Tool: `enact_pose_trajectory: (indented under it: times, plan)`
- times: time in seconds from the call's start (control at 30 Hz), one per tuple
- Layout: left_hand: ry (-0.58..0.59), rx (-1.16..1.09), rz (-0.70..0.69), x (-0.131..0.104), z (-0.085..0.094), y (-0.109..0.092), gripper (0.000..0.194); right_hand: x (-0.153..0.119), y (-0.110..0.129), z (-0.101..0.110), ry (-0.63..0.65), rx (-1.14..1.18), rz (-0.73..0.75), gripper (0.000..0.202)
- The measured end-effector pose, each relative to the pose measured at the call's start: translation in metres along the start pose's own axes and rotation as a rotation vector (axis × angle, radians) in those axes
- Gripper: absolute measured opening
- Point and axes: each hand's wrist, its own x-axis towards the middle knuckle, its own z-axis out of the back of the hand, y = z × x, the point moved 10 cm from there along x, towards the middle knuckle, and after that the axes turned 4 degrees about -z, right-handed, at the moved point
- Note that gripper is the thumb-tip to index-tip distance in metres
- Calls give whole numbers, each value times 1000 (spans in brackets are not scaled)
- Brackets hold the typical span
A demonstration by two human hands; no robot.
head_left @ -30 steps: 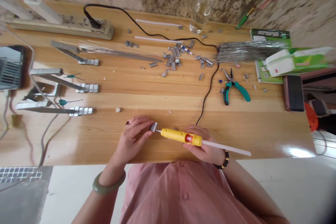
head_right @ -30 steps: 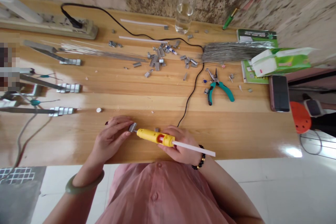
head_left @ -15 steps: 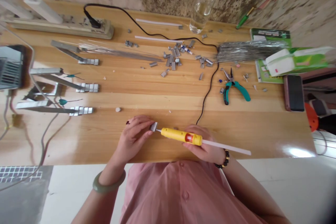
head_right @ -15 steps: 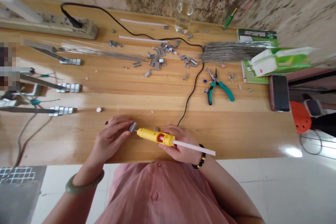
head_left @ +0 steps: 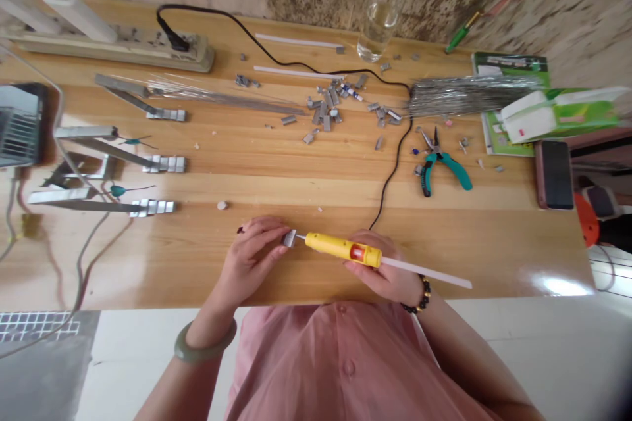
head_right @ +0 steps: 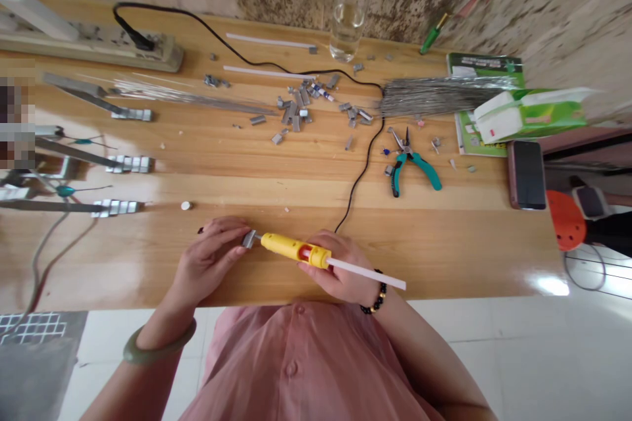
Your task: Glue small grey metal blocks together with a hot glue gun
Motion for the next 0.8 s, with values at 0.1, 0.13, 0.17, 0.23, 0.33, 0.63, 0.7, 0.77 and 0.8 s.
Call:
enact_pose_trajectory:
  times: [0.1, 0.13, 0.17, 0.23, 0.33, 0.63, 0.7, 0.77, 0.8]
  plan:
    - [0, 9, 3, 0, 0, 0, 25, -3, 3, -2, 14, 20, 14, 14]
    - [0, 12, 3, 0, 0, -1, 25, -3, 4, -2, 19, 28, 20, 16]
    - [1, 15, 3, 1, 0, -1, 25, -4, 5, -3, 23, 34, 26, 17]
    - [2, 17, -4, 1, 0, -1, 25, -3, 4, -3, 21, 29, 24, 16]
    - [-1, 7, -14, 1, 0, -2, 26, -1, 2, -1, 3, -5, 6, 14]
    - [-2, -4, -12, 0, -1, 0, 27, -2, 2, 0, -15, -38, 10, 14]
    - [0, 1, -14, 0, -1, 0, 27, -3, 3, -1, 5, -18, 19, 16]
    - [2, 10, -12, 0, -1, -1, 26, -4, 3, -2, 19, -2, 21, 17]
    - [3, 13, -9, 0, -1, 0, 26, -4, 4, -3, 21, 0, 19, 18]
